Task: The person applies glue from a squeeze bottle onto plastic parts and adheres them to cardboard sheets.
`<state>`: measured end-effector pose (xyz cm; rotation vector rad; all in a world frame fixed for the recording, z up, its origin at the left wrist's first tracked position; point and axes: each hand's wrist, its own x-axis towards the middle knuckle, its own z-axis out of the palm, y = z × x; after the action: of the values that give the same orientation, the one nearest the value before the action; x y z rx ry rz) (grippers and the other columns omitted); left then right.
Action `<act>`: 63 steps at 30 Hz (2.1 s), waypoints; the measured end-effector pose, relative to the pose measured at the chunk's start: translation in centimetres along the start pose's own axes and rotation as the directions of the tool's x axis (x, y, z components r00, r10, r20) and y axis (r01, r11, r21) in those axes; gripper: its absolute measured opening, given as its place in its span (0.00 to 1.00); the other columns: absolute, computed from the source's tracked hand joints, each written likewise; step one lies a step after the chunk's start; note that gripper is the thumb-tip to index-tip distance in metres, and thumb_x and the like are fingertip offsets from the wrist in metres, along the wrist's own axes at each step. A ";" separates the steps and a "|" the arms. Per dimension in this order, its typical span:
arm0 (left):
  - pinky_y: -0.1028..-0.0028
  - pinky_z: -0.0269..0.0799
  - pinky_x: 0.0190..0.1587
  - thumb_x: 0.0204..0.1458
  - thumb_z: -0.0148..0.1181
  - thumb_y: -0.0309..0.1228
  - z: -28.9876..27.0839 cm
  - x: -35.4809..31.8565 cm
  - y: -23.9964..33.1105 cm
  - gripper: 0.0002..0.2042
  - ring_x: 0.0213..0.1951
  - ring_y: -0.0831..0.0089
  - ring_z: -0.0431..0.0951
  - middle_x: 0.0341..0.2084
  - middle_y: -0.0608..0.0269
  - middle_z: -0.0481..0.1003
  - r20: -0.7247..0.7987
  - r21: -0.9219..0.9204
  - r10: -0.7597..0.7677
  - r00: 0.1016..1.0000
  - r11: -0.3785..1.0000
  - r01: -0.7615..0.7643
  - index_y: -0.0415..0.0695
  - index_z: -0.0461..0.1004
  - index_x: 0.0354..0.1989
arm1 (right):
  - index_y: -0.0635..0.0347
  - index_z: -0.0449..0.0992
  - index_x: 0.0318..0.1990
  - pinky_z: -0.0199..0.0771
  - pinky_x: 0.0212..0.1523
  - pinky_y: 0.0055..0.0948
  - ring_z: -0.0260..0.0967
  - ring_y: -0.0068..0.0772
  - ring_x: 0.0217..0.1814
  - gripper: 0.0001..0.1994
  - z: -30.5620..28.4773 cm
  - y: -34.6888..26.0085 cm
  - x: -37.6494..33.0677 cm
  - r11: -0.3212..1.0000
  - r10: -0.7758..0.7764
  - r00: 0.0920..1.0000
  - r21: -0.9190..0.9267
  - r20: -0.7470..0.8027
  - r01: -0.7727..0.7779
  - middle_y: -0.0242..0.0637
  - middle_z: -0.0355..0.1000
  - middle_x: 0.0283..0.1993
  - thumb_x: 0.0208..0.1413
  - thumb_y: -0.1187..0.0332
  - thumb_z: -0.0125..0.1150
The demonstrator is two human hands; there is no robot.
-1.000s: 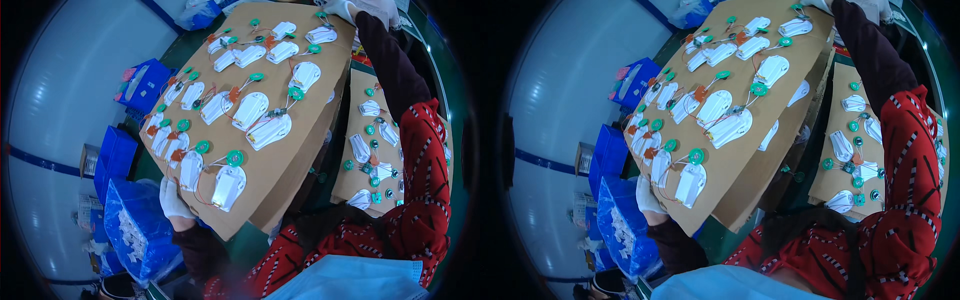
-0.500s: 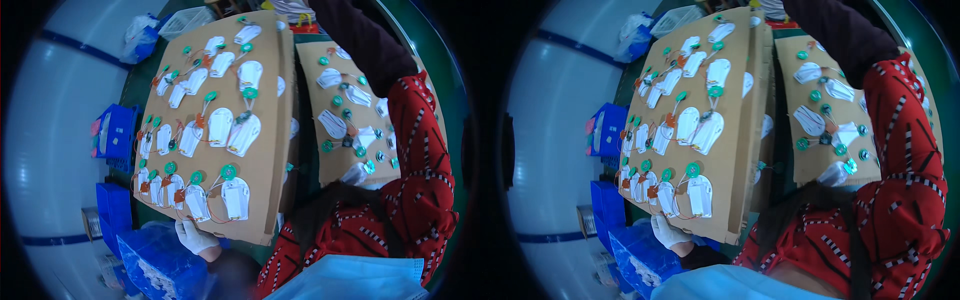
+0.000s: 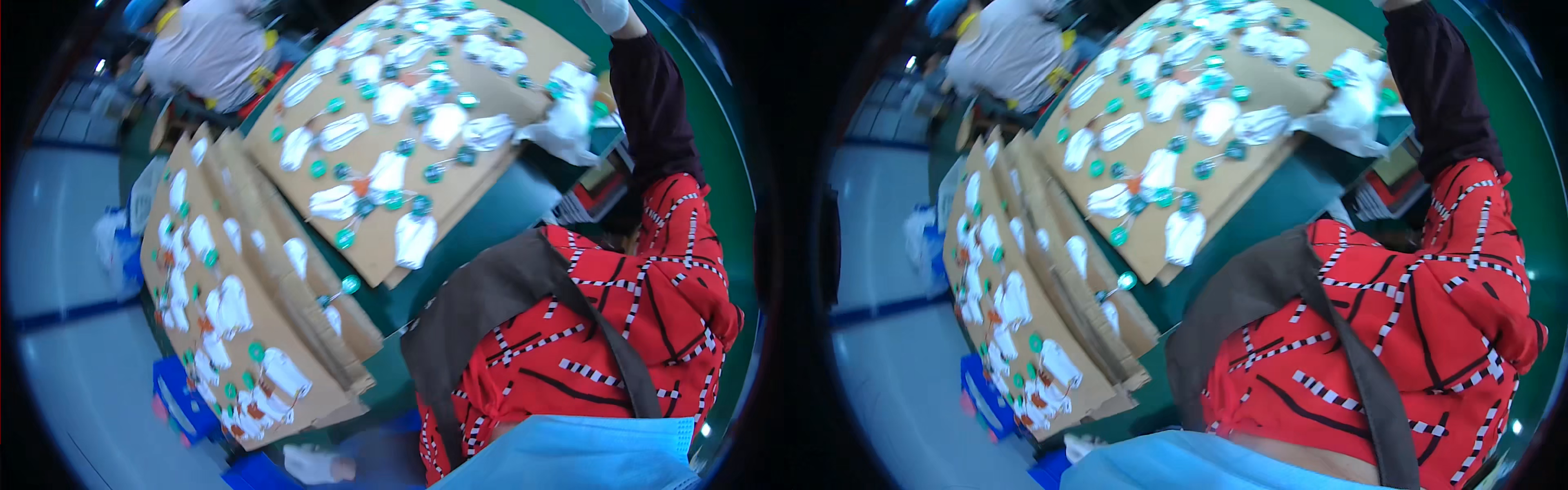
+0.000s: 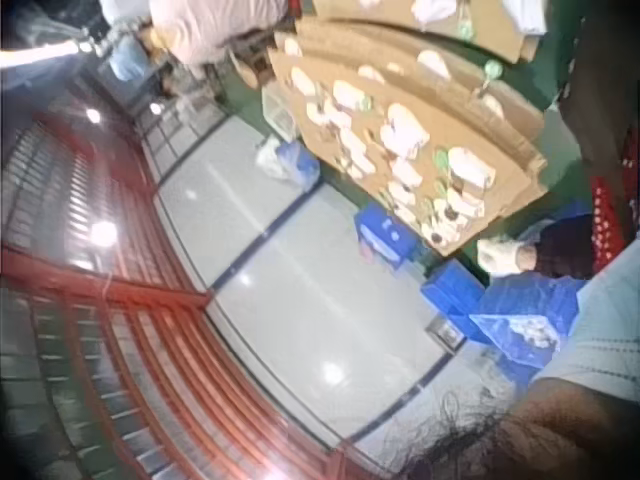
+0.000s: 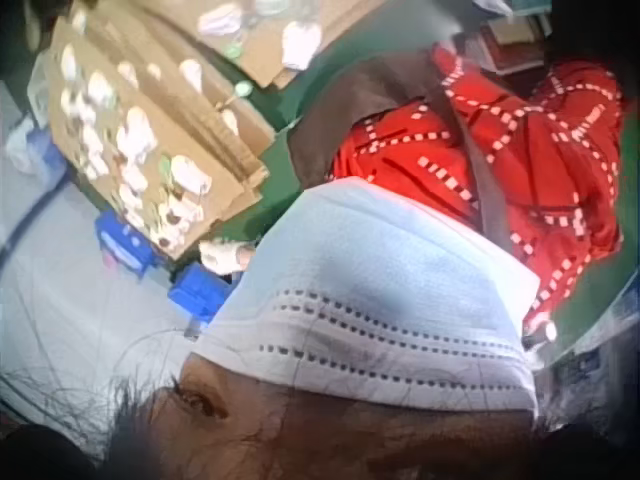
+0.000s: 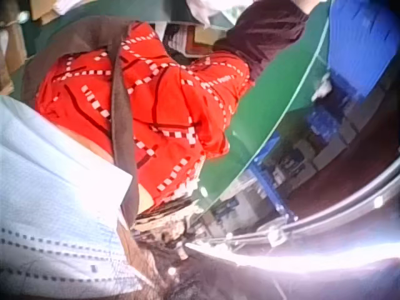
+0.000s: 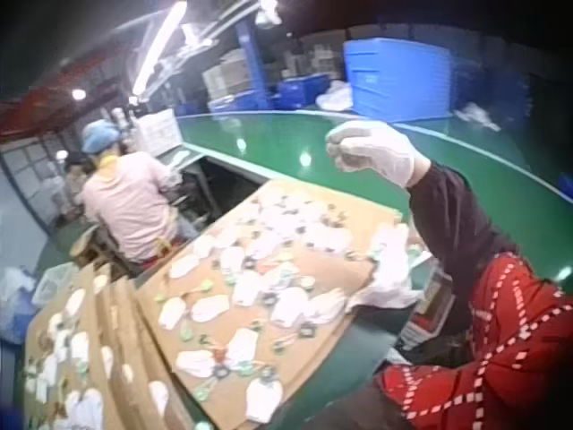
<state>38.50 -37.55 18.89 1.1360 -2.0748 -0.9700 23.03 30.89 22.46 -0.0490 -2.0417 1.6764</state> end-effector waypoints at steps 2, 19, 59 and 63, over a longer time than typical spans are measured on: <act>0.74 0.64 0.22 0.57 0.53 0.38 6.4 3.3 -1.4 0.13 0.21 0.74 0.68 0.19 0.63 0.67 -0.339 -0.093 0.353 0.872 0.910 -0.404 0.42 0.69 0.27 | 0.65 0.72 0.47 0.75 0.38 0.24 0.73 0.28 0.39 0.15 0.5 7.7 -2.9 0.983 0.024 0.978 0.183 -0.209 0.015 0.36 0.74 0.42 0.57 0.65 0.58; 0.77 0.70 0.30 0.48 0.62 0.24 38.0 -17.9 12.0 0.08 0.25 0.75 0.74 0.27 0.62 0.76 0.534 -0.842 0.705 -0.466 0.396 -0.365 0.39 0.75 0.37 | 0.64 0.53 0.66 0.77 0.37 0.35 0.73 0.44 0.49 0.49 8.4 25.1 -10.2 0.734 0.360 0.605 -0.184 -0.711 -0.653 0.52 0.67 0.56 0.42 0.43 0.67; 0.62 0.66 0.49 0.53 0.55 0.44 55.9 -26.6 30.5 0.18 0.45 0.56 0.73 0.42 0.48 0.73 0.349 -0.795 0.463 -0.815 -0.314 -0.519 0.45 0.74 0.45 | 0.60 0.64 0.51 0.82 0.32 0.33 0.75 0.38 0.39 0.24 1.4 26.1 -13.8 0.164 0.514 0.618 0.775 -0.595 0.610 0.42 0.71 0.43 0.51 0.61 0.67; 0.61 0.66 0.52 0.55 0.54 0.42 54.5 -27.3 33.0 0.19 0.46 0.54 0.73 0.43 0.47 0.74 0.188 -0.800 0.528 -0.828 -0.407 -0.441 0.41 0.74 0.47 | 0.60 0.65 0.51 0.81 0.28 0.26 0.76 0.33 0.34 0.25 0.8 26.2 -14.2 0.174 0.549 0.573 0.753 -0.609 0.634 0.40 0.73 0.40 0.52 0.56 0.66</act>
<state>-4.85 15.96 10.80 -2.1598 -2.1232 -0.2935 27.95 31.81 -6.94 -0.2619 0.1189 2.0055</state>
